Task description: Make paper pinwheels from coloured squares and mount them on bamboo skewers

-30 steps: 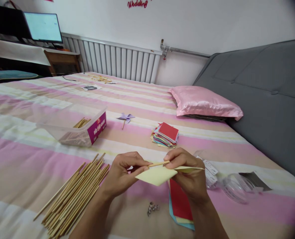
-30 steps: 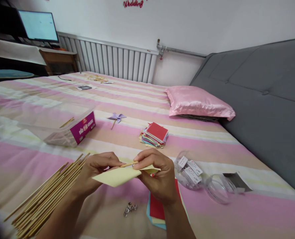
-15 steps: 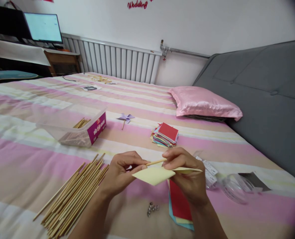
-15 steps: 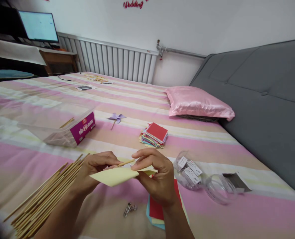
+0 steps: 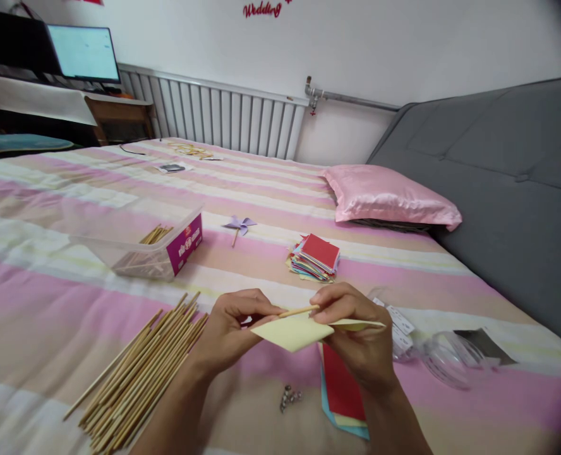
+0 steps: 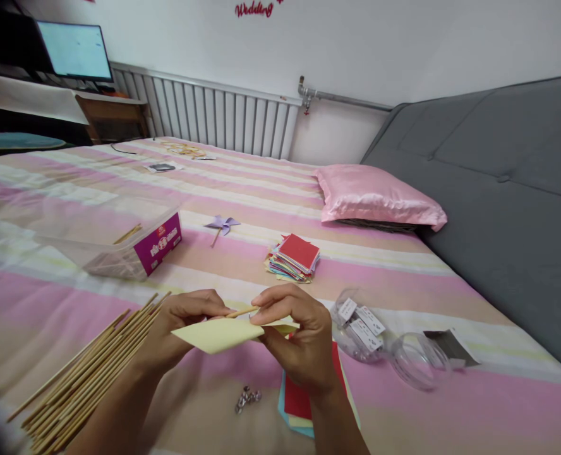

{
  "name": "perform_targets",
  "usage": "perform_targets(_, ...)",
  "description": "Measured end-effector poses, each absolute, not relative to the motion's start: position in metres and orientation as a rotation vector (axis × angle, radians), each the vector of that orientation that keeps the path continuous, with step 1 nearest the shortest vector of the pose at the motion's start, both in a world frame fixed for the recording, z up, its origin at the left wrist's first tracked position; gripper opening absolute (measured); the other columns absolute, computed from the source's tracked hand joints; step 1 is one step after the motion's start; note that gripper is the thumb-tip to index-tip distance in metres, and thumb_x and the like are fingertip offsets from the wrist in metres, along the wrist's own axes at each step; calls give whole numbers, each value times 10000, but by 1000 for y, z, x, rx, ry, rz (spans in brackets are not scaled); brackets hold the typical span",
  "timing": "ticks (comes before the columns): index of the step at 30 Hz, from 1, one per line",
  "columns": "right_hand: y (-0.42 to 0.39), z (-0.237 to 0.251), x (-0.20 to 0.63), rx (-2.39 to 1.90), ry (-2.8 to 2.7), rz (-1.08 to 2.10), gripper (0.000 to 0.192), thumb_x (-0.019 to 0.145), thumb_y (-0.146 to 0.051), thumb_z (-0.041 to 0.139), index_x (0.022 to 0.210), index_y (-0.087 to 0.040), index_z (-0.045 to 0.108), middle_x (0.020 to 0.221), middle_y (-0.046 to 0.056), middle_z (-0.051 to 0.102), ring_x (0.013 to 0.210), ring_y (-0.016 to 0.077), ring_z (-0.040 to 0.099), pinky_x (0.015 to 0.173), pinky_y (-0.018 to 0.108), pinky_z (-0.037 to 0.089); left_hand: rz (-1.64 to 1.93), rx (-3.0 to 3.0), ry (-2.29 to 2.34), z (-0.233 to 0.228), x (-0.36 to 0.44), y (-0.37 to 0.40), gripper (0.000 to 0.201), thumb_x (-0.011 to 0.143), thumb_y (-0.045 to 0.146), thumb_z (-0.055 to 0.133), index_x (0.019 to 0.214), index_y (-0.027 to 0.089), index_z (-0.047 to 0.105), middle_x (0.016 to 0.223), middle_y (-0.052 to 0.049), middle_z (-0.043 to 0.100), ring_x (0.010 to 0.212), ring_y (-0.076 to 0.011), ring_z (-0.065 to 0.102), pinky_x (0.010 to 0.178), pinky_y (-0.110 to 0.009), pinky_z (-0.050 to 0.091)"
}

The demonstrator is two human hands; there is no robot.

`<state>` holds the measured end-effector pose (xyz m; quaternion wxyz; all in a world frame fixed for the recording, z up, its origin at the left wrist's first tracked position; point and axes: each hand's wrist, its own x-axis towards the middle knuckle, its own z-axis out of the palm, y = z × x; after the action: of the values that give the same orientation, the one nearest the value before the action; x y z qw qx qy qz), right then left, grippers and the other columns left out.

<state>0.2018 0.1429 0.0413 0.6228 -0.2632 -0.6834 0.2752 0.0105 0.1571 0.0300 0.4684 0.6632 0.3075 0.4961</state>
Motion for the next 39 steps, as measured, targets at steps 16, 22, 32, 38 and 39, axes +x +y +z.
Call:
perform_targets(16, 142, 42, 203, -608, -1571, 625, 165, 692, -92, 721, 762, -237, 684, 846, -12, 651, 780, 115, 616, 705, 231, 484, 1198, 1584, 768, 31, 12, 155, 119, 693, 210, 703, 789, 193, 772, 636, -49, 617, 555, -110, 526, 486, -194, 362)
perform_targets(22, 142, 42, 203, -595, -1568, 640, 165, 692, -102, 725, 773, -241, 687, 858, -10, 652, 786, 117, 614, 701, 232, 486, 1191, 1550, 746, 31, 12, 156, 117, 704, 217, 700, 796, 201, 772, 639, -49, 617, 561, -109, 525, 489, -192, 354)
perform_targets(32, 142, 42, 203, -603, -1548, 658, 113, 700, -145, 731, 750, -238, 691, 831, 5, 655, 762, 130, 616, 676, 252, 499, 1170, 1529, 735, 30, 11, 156, 134, 706, 253, 707, 795, 176, 770, 649, -60, 621, 563, -113, 523, 487, -197, 350)
perform_targets(38, 142, 41, 203, -613, -1542, 667, 83, 701, -176, 735, 737, -238, 695, 823, 21, 661, 742, 146, 622, 657, 276, 513, 1156, 1540, 757, 30, 12, 156, 148, 709, 262, 706, 790, 154, 766, 652, -72, 623, 567, -119, 524, 480, -198, 349)
perform_targets(39, 142, 41, 203, -614, -1541, 670, 81, 702, -179, 735, 738, -239, 696, 825, 22, 661, 741, 148, 623, 655, 279, 515, 1155, 1540, 760, 30, 12, 156, 151, 711, 264, 704, 791, 152, 766, 653, -73, 624, 565, -118, 523, 478, -198, 347)
